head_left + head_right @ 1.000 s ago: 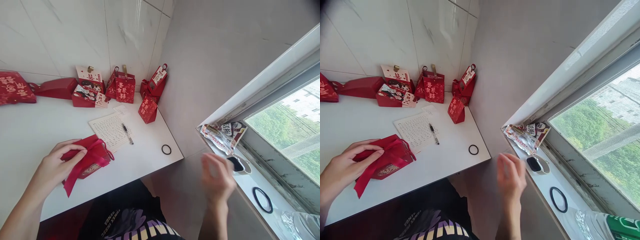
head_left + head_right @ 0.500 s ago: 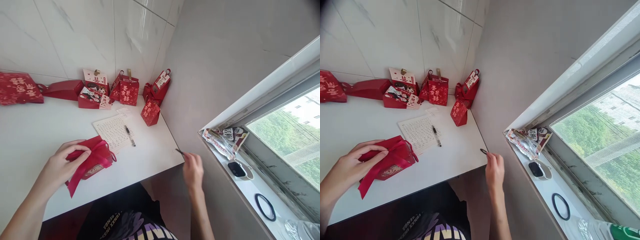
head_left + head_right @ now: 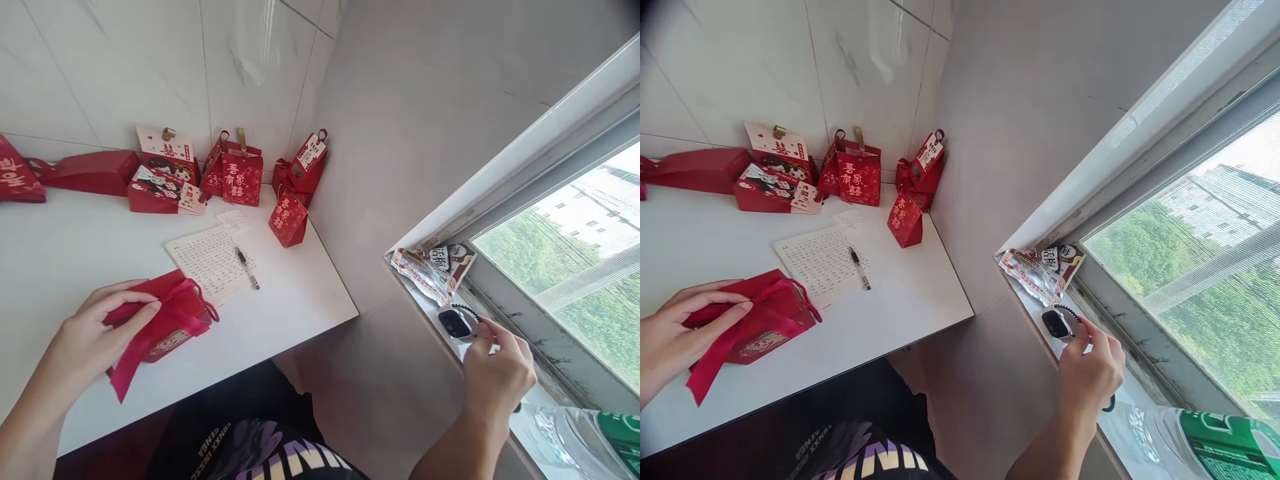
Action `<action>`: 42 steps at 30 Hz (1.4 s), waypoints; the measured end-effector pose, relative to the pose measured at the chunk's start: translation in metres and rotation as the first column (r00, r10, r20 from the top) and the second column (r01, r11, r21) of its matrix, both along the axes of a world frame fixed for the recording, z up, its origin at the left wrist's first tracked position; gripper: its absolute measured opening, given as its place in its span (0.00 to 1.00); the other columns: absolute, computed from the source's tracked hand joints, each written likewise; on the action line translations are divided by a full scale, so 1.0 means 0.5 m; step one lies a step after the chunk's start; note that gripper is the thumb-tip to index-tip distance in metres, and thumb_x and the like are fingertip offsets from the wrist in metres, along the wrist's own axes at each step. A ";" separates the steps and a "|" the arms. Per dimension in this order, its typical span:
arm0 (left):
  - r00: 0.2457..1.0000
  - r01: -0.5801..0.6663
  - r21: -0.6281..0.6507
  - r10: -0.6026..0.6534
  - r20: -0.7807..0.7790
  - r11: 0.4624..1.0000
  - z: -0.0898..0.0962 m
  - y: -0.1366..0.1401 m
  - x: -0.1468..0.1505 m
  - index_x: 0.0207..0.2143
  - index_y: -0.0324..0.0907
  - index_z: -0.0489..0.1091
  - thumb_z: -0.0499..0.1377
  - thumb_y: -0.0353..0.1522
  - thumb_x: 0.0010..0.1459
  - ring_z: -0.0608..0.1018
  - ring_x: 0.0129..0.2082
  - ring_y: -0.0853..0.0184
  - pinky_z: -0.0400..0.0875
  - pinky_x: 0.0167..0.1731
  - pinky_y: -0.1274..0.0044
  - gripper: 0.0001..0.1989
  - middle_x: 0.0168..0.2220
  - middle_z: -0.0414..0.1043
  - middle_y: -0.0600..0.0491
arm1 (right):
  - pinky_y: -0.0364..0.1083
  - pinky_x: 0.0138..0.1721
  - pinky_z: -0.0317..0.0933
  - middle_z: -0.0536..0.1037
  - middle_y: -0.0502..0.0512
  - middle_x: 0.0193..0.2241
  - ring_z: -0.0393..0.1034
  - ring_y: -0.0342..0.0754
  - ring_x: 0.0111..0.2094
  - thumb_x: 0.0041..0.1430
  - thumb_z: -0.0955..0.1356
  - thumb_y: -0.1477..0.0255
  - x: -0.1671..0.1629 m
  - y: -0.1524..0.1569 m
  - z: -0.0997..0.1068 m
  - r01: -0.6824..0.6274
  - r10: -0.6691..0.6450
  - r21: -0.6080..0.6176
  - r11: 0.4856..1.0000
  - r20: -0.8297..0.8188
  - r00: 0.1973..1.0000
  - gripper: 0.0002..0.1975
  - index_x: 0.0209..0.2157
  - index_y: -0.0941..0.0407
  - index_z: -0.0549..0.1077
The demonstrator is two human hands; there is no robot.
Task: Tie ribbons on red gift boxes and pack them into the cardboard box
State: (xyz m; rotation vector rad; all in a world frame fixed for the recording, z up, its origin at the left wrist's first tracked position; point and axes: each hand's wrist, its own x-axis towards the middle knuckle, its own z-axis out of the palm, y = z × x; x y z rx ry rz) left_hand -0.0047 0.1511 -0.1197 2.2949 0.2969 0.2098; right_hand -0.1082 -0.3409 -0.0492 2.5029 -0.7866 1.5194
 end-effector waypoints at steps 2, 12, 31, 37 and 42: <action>0.998 -0.005 -0.062 0.001 -0.062 0.998 0.007 -0.003 -0.001 0.31 0.45 0.71 0.56 0.46 0.43 0.75 0.33 0.66 0.67 0.17 0.83 0.17 0.50 0.67 0.56 | 0.52 0.29 0.60 0.75 0.64 0.25 0.69 0.57 0.28 0.57 0.61 0.65 -0.003 -0.006 -0.002 0.037 -0.034 -0.074 0.997 0.046 0.998 0.18 0.33 0.60 0.79; 0.980 0.160 -0.165 -0.136 0.144 0.973 -0.012 -0.011 0.001 0.28 0.43 0.71 0.56 0.43 0.49 0.71 0.46 0.59 0.64 0.50 0.69 0.13 0.46 0.66 0.50 | 0.48 0.28 0.60 0.73 0.57 0.25 0.68 0.49 0.27 0.59 0.63 0.74 0.074 0.262 -0.018 -0.768 0.776 -0.140 0.625 0.219 0.592 0.09 0.34 0.56 0.76; 0.966 -0.245 -0.265 0.258 0.017 0.933 0.006 -0.032 -0.034 0.24 0.43 0.57 0.50 0.48 0.55 0.69 0.25 0.68 0.61 0.27 0.77 0.19 0.22 0.62 0.58 | 0.42 0.26 0.51 0.63 0.48 0.19 0.57 0.43 0.23 0.55 0.62 0.50 0.365 0.627 -0.158 -0.420 0.954 0.866 -0.269 0.180 -0.241 0.24 0.21 0.56 0.61; 0.972 -0.201 -0.318 0.230 0.057 0.927 0.004 -0.040 -0.033 0.26 0.43 0.58 0.50 0.43 0.57 0.71 0.28 0.68 0.63 0.30 0.77 0.14 0.27 0.66 0.56 | 0.42 0.22 0.48 0.57 0.47 0.16 0.52 0.42 0.20 0.57 0.60 0.50 0.346 0.634 -0.170 -0.349 0.926 0.863 -0.364 0.296 -0.233 0.25 0.18 0.55 0.55; 0.953 -0.241 -0.397 0.292 0.074 0.885 0.004 -0.055 -0.045 0.26 0.43 0.58 0.50 0.43 0.57 0.70 0.27 0.69 0.63 0.28 0.78 0.14 0.27 0.65 0.56 | 0.42 0.21 0.48 0.57 0.47 0.15 0.50 0.41 0.19 0.56 0.61 0.49 0.338 0.634 -0.180 -0.296 0.913 0.866 -0.404 0.360 -0.194 0.26 0.17 0.55 0.55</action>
